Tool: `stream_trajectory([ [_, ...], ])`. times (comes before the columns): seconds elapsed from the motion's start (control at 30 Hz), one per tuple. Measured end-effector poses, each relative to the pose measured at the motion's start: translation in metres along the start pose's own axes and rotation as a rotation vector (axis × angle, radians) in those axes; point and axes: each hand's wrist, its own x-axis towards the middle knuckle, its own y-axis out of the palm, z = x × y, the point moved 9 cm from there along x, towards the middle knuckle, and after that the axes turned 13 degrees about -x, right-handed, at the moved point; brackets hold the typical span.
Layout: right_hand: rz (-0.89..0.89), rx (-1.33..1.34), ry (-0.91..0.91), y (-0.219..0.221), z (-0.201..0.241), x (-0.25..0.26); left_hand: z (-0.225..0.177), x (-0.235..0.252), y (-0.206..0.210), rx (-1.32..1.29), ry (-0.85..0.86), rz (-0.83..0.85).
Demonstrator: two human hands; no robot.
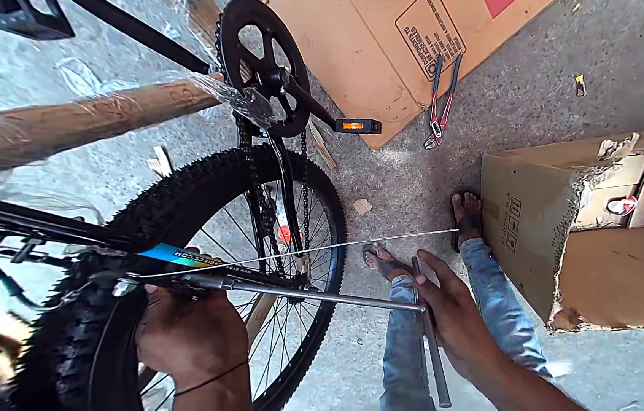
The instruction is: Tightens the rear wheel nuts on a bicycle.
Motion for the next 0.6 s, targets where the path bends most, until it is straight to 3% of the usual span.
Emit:
stream_trajectory([
  [0.07, 0.122, -0.115, -0.307, 0.002, 0.013, -0.004, 0.000, 0.001, 0.001, -0.001, -0.002, 0.000],
  [0.13, 0.352, -0.382, -0.581, 0.006, 0.021, -0.015, -0.001, 0.002, 0.000, -0.001, -0.003, -0.003],
  [0.2, 0.462, -0.747, -0.709, 0.007, 0.026, -0.022, -0.002, 0.001, 0.000, 0.012, -0.003, -0.004],
  [0.23, 0.435, -0.945, -0.722, 0.006, 0.029, -0.023, -0.002, 0.000, 0.000, 0.010, -0.004, 0.005],
  [0.37, 0.027, -1.620, -0.808, 0.017, 0.047, -0.016, 0.001, -0.001, 0.002, -0.022, -0.022, 0.070],
  [0.6, 0.013, -1.382, -1.131, 0.044, 0.104, -0.041, 0.005, 0.000, -0.001, -0.088, -0.042, 0.169],
])
